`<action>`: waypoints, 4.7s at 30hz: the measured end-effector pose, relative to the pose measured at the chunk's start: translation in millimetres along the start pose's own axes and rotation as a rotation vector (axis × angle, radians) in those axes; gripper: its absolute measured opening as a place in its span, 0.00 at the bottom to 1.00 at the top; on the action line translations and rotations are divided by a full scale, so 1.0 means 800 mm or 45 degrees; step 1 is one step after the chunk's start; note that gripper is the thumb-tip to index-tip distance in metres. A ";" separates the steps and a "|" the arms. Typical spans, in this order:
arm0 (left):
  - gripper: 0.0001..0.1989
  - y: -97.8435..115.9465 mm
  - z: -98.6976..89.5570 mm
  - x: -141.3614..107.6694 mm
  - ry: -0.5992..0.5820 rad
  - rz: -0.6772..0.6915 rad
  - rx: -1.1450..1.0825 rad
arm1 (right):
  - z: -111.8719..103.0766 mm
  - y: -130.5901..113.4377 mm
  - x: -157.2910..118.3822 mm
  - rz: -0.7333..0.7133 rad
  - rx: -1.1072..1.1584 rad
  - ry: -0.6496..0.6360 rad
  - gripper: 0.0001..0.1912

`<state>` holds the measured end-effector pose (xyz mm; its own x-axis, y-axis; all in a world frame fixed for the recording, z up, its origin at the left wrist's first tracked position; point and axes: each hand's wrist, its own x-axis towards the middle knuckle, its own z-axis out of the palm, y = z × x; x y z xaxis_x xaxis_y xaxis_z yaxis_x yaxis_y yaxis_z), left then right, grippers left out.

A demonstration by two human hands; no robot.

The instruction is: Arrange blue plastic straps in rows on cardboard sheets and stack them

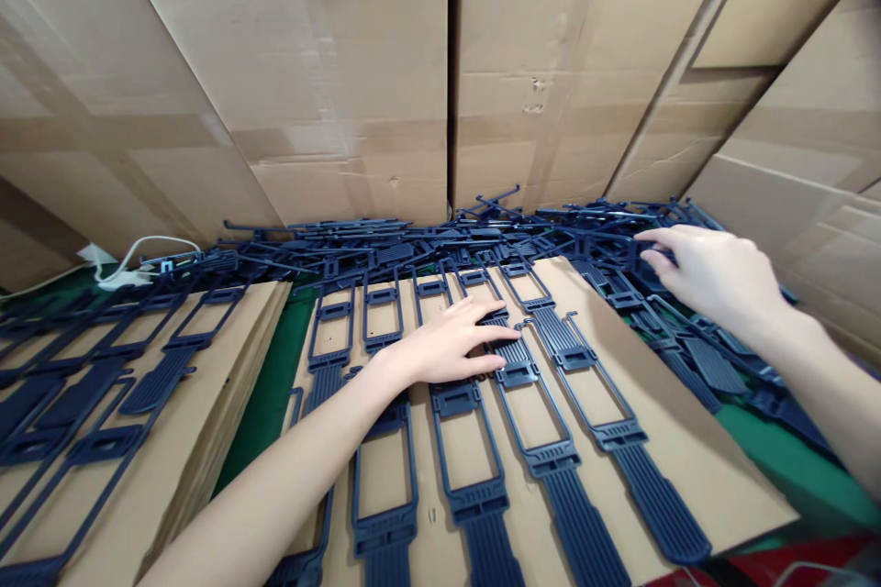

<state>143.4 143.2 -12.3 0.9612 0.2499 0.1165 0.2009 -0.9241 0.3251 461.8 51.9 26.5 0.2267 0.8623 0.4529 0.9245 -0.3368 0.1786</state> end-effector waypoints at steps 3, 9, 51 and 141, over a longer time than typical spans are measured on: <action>0.21 0.000 0.000 0.000 -0.003 -0.006 -0.003 | 0.011 -0.005 0.000 -0.018 0.007 0.088 0.18; 0.20 0.000 -0.001 0.000 0.003 0.003 -0.018 | 0.019 -0.015 0.016 -0.021 0.066 0.169 0.19; 0.21 -0.002 0.003 -0.002 0.004 0.007 -0.012 | 0.038 0.033 -0.041 0.158 0.789 -0.163 0.16; 0.21 -0.004 -0.001 0.001 -0.034 -0.028 -0.039 | 0.071 0.096 0.014 0.158 0.395 0.670 0.16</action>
<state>143.5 146.3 -12.2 0.9615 0.2616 0.0843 0.2161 -0.9091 0.3562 553.1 57.1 -4.2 0.2298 0.4951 0.8379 0.9648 -0.2287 -0.1295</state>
